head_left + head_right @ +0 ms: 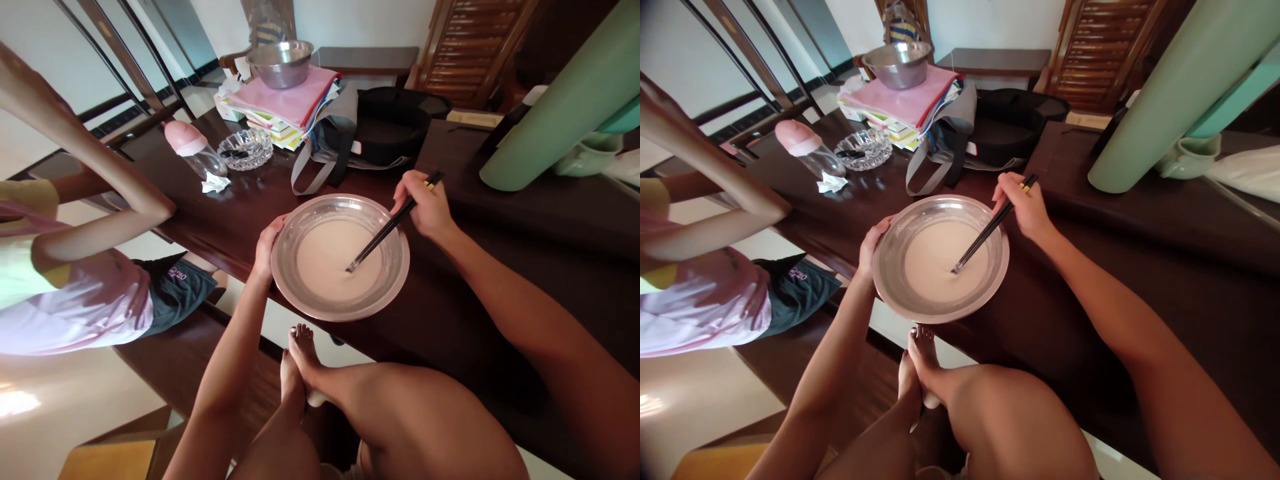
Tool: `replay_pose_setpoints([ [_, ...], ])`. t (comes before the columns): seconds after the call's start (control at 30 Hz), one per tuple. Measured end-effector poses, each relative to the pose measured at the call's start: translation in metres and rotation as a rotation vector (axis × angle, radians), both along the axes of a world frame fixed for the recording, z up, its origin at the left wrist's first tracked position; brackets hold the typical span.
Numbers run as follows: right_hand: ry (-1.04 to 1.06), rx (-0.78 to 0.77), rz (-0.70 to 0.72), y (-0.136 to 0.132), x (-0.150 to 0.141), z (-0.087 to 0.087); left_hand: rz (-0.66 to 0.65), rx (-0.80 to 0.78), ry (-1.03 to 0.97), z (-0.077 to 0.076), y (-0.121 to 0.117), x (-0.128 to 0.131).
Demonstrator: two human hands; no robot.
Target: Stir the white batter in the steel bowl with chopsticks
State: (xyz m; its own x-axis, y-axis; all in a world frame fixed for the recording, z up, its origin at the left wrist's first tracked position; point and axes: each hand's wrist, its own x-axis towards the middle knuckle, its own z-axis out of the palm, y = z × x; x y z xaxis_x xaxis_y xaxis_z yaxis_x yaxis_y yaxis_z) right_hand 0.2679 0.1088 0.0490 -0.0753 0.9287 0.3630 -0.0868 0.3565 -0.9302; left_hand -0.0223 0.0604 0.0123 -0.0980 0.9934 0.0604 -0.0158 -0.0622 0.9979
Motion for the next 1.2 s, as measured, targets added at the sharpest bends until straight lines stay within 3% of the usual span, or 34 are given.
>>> replay_pose_setpoints([
  [0.1, -0.063, 0.007, 0.094, -0.0026, -0.0033, 0.0, -0.004, -0.005, -0.031, -0.0007, 0.0003, -0.0003],
  [0.27, 0.018, 0.004, -0.038, 0.0024, 0.0001, -0.0027, -0.014, 0.006, -0.028, -0.0037, 0.0021, -0.0019],
  [0.43, -0.04, -0.014, 0.05, 0.0018, -0.0007, -0.0039, -0.01, 0.003, -0.019, -0.0041, 0.0021, -0.0023],
  [0.6, 0.014, 0.008, -0.014, 0.0021, 0.0004, -0.0036, -0.011, 0.0, -0.029, -0.0027, 0.0011, -0.0014],
  [0.73, -0.043, -0.029, 0.089, -0.0008, -0.0015, -0.0029, -0.013, 0.003, -0.039, -0.0025, 0.0017, -0.0018],
  [0.87, -0.009, -0.016, 0.008, 0.0002, -0.0008, -0.0032, -0.007, 0.005, -0.024, -0.0022, 0.0016, -0.0013],
  [1.03, -0.03, -0.018, 0.073, 0.0015, -0.0002, -0.0028, 0.0, 0.001, 0.011, -0.0006, 0.0015, -0.0007],
  [1.2, -0.011, -0.005, -0.012, 0.0016, 0.0005, -0.0028, -0.002, 0.009, 0.025, -0.0017, 0.0029, -0.0016],
])
